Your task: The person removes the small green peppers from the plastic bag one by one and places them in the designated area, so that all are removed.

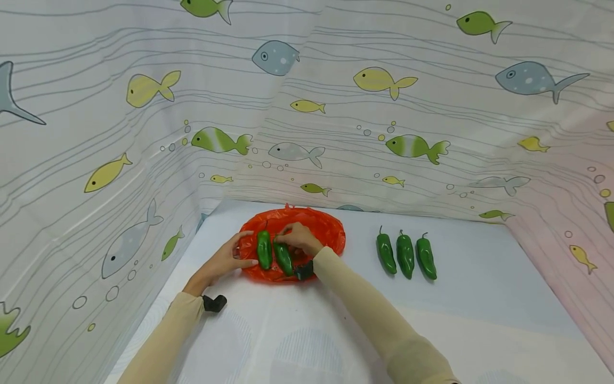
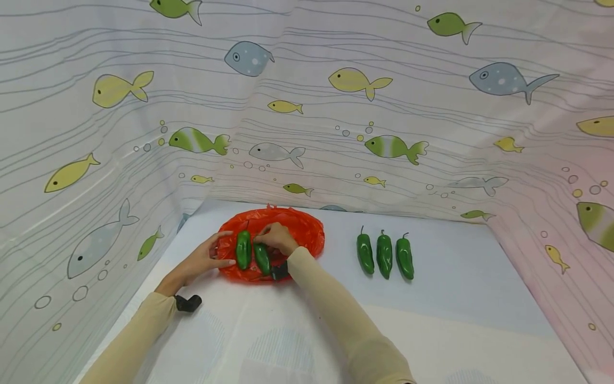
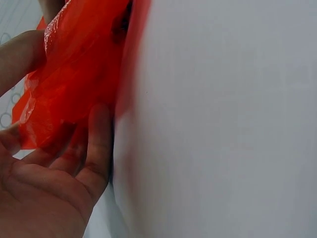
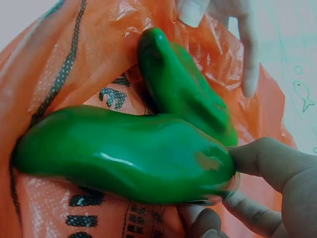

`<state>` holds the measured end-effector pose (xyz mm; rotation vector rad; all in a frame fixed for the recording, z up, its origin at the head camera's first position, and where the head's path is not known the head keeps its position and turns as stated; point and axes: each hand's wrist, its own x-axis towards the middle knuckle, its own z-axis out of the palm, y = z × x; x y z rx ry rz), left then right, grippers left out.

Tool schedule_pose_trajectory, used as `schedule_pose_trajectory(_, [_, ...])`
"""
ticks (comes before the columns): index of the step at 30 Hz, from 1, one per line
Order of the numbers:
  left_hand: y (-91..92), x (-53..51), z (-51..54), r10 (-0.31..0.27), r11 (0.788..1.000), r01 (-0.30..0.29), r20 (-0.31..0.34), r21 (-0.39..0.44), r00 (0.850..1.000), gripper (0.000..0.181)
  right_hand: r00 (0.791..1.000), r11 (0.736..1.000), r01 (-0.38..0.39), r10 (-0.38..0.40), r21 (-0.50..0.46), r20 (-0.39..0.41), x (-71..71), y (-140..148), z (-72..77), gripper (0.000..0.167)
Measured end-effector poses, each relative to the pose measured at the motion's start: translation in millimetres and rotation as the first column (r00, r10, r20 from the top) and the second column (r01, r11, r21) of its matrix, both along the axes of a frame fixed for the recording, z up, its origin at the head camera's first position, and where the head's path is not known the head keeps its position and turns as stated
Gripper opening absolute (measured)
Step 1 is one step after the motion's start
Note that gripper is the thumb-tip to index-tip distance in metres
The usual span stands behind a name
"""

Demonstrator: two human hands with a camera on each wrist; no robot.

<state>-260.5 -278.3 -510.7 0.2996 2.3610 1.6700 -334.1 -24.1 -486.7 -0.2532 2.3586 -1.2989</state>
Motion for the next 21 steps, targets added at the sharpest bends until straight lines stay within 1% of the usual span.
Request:
schedule_pose_trajectory(5, [0.0, 1.6, -1.4, 0.01, 1.0, -0.009, 0.006, -0.021, 1.0, 0.087, 1.0, 1.0, 0.005, -0.005, 0.011, -0.006, 2.3, 0.0, 0.0, 0.024])
schedule_pose_trajectory(11, [0.5, 1.4, -1.7, 0.005, 1.0, -0.005, 0.011, -0.022, 1.0, 0.088, 0.999, 0.999, -0.033, 0.033, 0.042, 0.003, -0.7, -1.8, -2.6, 0.031])
schedule_pose_trajectory(17, [0.8, -0.4, -1.4, 0.012, 1.0, -0.012, 0.014, -0.016, 1.0, 0.088, 1.0, 1.0, -0.029, 0.029, 0.011, 0.0, -2.8, 1.8, 3.1, 0.032])
schedule_pose_trajectory(21, [0.5, -1.1, -0.8, 0.009, 1.0, -0.009, 0.004, -0.016, 1.0, 0.087, 0.999, 1.0, -0.02, 0.019, -0.02, -0.043, -5.9, 7.2, 10.1, 0.028])
